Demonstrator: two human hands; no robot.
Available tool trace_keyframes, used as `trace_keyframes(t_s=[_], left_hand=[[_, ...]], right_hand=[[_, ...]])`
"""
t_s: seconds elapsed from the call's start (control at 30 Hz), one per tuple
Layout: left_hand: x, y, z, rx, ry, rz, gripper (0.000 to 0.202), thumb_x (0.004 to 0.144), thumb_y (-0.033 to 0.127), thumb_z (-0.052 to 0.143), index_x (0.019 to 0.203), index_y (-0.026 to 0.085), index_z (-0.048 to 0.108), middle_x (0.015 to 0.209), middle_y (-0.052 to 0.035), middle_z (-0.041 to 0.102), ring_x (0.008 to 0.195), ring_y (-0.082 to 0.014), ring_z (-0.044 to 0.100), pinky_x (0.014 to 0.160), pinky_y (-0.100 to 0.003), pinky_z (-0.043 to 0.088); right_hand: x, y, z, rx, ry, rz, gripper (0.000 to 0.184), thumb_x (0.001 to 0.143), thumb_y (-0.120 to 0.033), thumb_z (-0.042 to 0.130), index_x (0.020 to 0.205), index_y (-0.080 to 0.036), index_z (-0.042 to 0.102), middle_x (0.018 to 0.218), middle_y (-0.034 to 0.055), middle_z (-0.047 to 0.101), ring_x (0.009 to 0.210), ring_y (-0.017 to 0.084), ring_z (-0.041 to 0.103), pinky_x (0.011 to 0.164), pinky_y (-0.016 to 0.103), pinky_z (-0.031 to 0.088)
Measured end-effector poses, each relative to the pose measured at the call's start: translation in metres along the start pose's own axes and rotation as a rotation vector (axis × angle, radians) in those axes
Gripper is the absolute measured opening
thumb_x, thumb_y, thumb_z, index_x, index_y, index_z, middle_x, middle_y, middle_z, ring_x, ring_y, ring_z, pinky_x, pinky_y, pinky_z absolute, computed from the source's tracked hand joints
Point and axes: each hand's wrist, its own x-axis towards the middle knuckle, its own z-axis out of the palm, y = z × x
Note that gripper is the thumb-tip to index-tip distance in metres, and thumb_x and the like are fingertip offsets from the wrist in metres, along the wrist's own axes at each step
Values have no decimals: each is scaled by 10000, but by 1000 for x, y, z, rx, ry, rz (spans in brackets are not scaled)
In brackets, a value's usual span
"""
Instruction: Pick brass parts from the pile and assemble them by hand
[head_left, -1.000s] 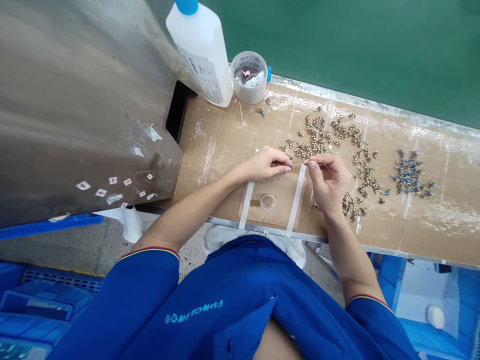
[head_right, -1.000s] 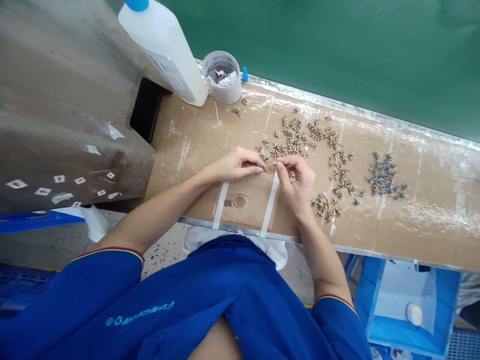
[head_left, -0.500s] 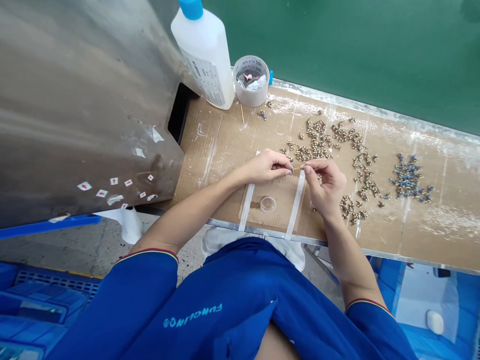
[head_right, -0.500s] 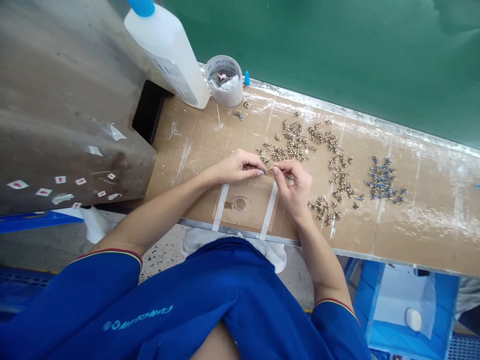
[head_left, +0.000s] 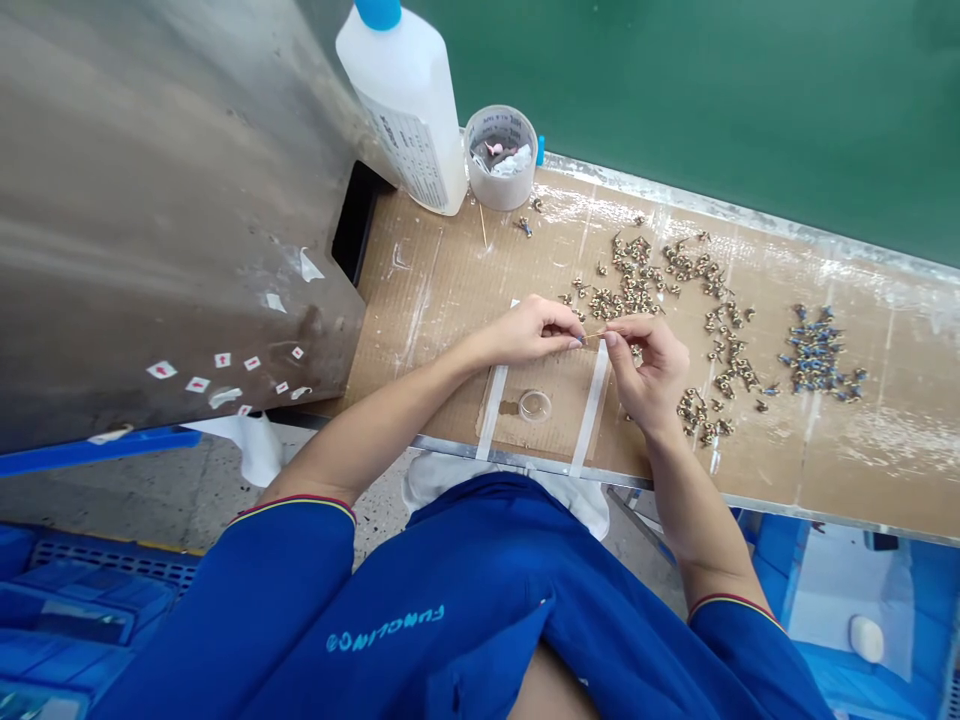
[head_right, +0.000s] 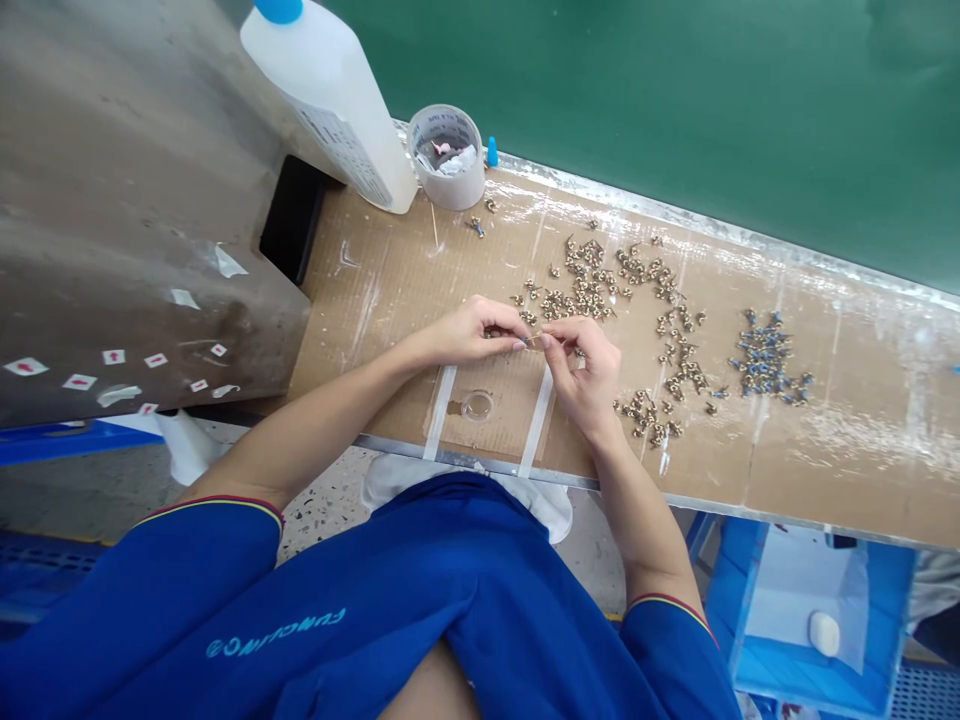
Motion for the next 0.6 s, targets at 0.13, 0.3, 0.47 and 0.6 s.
trace_keyframes(t_s=[0.13,0.3,0.47,0.6], left_hand=[[0,0,0,0,0,1,142,866,162,684,927,144,811,835,-49,762,690,-108,598,715,-232,459],[0,-1,1,8,4,7,142,868,164,686,931,139,811,838,-51,764,695,-107,599,717,-230,458],[0,-2,1,-6,13,15,141,864,175,686,923,129,805,815,-45,753,674,-101,577,698,-227,442],[0,-2,0,-15,9,8,129,852,170,695,913,129,800,805,-38,746,664,-96,566,692,-223,436]], right_hand=[[0,1,1,-42,15,-19,242,1030,-445,601,904,-247,661,848,32,757,740,170,700,632,317,551],[1,1,0,14,-9,-44,190,1020,-408,619,924,-253,672,866,38,765,780,182,718,650,326,552],[1,1,-2,-13,-21,-39,187,1023,-399,608,928,-253,676,863,35,769,770,177,716,640,325,544],[1,1,-2,2,-40,-53,163,1020,-370,618,927,-248,672,881,35,774,774,173,721,641,318,544]])
